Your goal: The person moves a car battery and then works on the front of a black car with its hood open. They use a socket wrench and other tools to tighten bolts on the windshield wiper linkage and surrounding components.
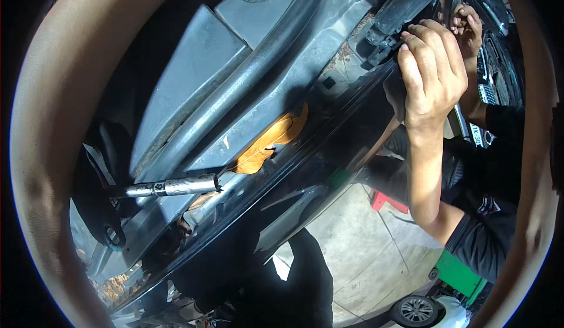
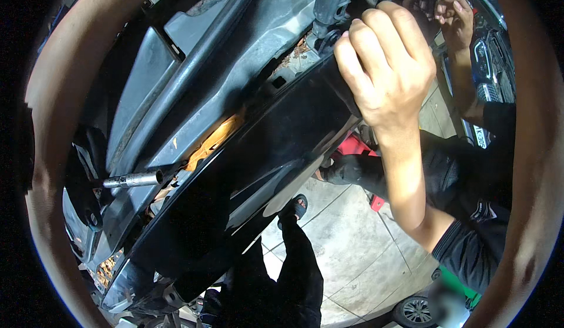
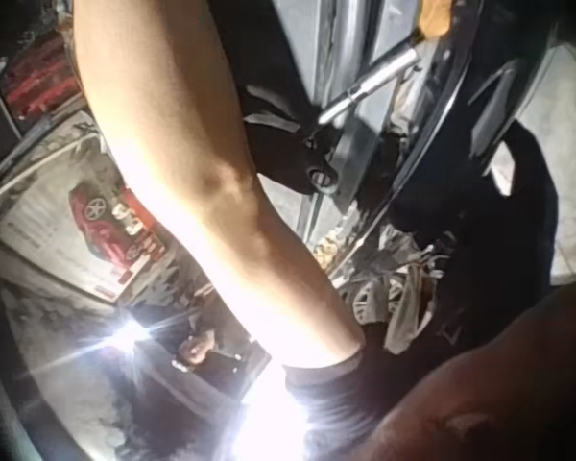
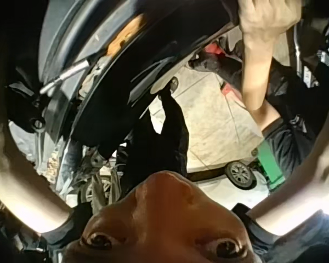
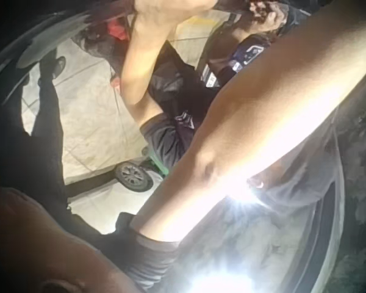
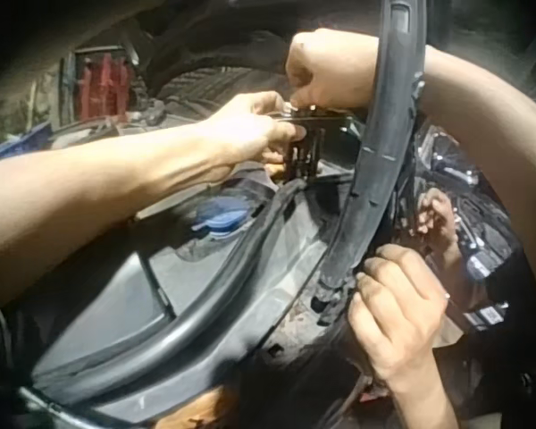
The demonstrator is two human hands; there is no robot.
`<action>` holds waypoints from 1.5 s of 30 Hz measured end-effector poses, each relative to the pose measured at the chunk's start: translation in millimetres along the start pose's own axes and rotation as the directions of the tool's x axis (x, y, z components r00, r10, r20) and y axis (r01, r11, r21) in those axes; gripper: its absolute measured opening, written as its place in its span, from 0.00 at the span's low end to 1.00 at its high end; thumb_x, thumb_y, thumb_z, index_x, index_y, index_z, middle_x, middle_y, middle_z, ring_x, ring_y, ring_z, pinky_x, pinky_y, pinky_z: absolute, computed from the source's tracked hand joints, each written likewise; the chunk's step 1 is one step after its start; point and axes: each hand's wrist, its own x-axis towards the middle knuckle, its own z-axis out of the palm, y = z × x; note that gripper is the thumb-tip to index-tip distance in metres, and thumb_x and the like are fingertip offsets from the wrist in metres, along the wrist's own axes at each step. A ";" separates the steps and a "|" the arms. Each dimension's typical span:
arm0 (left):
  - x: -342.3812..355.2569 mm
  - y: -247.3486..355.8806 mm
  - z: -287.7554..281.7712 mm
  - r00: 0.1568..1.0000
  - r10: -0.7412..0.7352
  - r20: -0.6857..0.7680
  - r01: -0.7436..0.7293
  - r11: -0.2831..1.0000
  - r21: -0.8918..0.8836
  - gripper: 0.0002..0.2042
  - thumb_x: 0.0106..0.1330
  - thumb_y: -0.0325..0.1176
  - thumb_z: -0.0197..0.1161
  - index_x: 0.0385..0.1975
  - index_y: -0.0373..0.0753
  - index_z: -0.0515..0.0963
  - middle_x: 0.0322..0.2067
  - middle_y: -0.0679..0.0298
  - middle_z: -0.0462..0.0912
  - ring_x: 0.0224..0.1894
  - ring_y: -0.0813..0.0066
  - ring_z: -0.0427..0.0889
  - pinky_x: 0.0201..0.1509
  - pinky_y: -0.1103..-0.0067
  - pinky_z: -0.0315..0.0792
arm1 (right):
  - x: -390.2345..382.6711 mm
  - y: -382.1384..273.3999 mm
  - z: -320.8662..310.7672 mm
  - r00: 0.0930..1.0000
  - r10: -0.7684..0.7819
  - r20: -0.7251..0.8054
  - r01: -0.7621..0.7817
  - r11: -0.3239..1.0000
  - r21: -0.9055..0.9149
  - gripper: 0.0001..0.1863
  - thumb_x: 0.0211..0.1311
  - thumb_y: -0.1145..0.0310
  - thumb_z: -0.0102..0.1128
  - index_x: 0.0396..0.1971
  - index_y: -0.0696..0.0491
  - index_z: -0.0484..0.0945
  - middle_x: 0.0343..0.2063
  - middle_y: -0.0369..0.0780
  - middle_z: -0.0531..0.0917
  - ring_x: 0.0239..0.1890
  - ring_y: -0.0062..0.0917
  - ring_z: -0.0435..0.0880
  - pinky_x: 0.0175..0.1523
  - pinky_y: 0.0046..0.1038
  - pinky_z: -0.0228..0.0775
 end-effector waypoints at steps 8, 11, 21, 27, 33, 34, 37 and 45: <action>-5.7 7.9 4.7 0.999 0.036 0.018 -0.036 0.999 -0.031 0.08 0.61 0.24 0.63 0.37 0.34 0.72 0.29 0.61 0.78 0.26 0.76 0.76 0.26 0.80 0.73 | 2.4 -2.3 -4.2 0.996 -0.082 -0.022 0.080 0.995 -0.060 0.18 0.29 0.76 0.62 0.30 0.57 0.73 0.28 0.41 0.77 0.34 0.34 0.79 0.41 0.31 0.75; -8.5 14.5 -7.8 1.000 0.001 0.005 -0.001 0.999 0.038 0.08 0.61 0.24 0.63 0.37 0.34 0.72 0.29 0.62 0.78 0.25 0.77 0.75 0.26 0.82 0.72 | 10.2 -8.1 -12.8 0.998 -0.054 -0.027 0.052 0.997 -0.053 0.19 0.29 0.77 0.62 0.30 0.57 0.73 0.28 0.41 0.77 0.34 0.34 0.79 0.41 0.31 0.75; -3.8 2.3 -18.7 1.000 -0.026 0.003 0.026 0.999 -0.033 0.11 0.61 0.22 0.62 0.42 0.34 0.71 0.29 0.63 0.77 0.23 0.80 0.74 0.24 0.83 0.70 | 12.0 2.3 12.6 0.996 -0.086 0.006 0.086 0.996 -0.005 0.18 0.31 0.76 0.62 0.30 0.58 0.73 0.28 0.42 0.78 0.34 0.35 0.79 0.41 0.32 0.75; -0.9 -7.3 -19.8 0.998 0.004 0.070 0.005 0.993 -0.120 0.09 0.61 0.22 0.62 0.40 0.34 0.71 0.28 0.63 0.76 0.22 0.81 0.73 0.22 0.83 0.69 | 5.7 -0.3 15.3 0.998 -0.053 0.033 0.053 0.999 -0.007 0.18 0.31 0.76 0.61 0.31 0.58 0.73 0.29 0.43 0.78 0.34 0.36 0.80 0.42 0.33 0.76; 6.5 -14.1 -19.1 0.999 -0.037 0.032 0.039 0.998 -0.045 0.09 0.60 0.21 0.61 0.39 0.34 0.71 0.27 0.64 0.76 0.22 0.81 0.73 0.21 0.83 0.68 | 0.4 1.5 18.3 0.994 -0.092 0.053 0.093 0.996 -0.015 0.17 0.32 0.75 0.61 0.30 0.59 0.73 0.29 0.44 0.79 0.35 0.37 0.80 0.42 0.34 0.76; 5.5 -11.9 -17.9 0.998 -0.039 0.055 0.042 0.997 -0.059 0.09 0.60 0.21 0.61 0.39 0.34 0.71 0.26 0.64 0.76 0.22 0.81 0.73 0.21 0.83 0.68 | -1.7 3.3 19.1 0.992 -0.109 0.068 0.111 0.994 -0.025 0.17 0.33 0.75 0.61 0.30 0.59 0.73 0.29 0.44 0.79 0.35 0.37 0.81 0.43 0.35 0.76; -2.2 -4.9 -20.4 0.992 -0.027 0.120 0.044 0.990 -0.136 0.09 0.60 0.21 0.61 0.40 0.34 0.72 0.27 0.64 0.77 0.22 0.81 0.73 0.22 0.83 0.68 | -2.0 0.3 16.7 0.995 -0.062 0.085 0.066 0.997 -0.045 0.16 0.34 0.75 0.60 0.30 0.59 0.74 0.29 0.44 0.80 0.36 0.37 0.81 0.43 0.35 0.76; 12.5 -21.5 -21.5 0.995 -0.022 0.097 0.033 0.993 -0.118 0.16 0.61 0.18 0.59 0.49 0.37 0.74 0.30 0.66 0.78 0.22 0.84 0.72 0.22 0.84 0.67 | -1.3 -1.0 17.9 0.995 -0.072 0.072 0.074 0.997 -0.017 0.16 0.33 0.74 0.60 0.29 0.60 0.74 0.28 0.44 0.80 0.36 0.38 0.81 0.42 0.35 0.76</action>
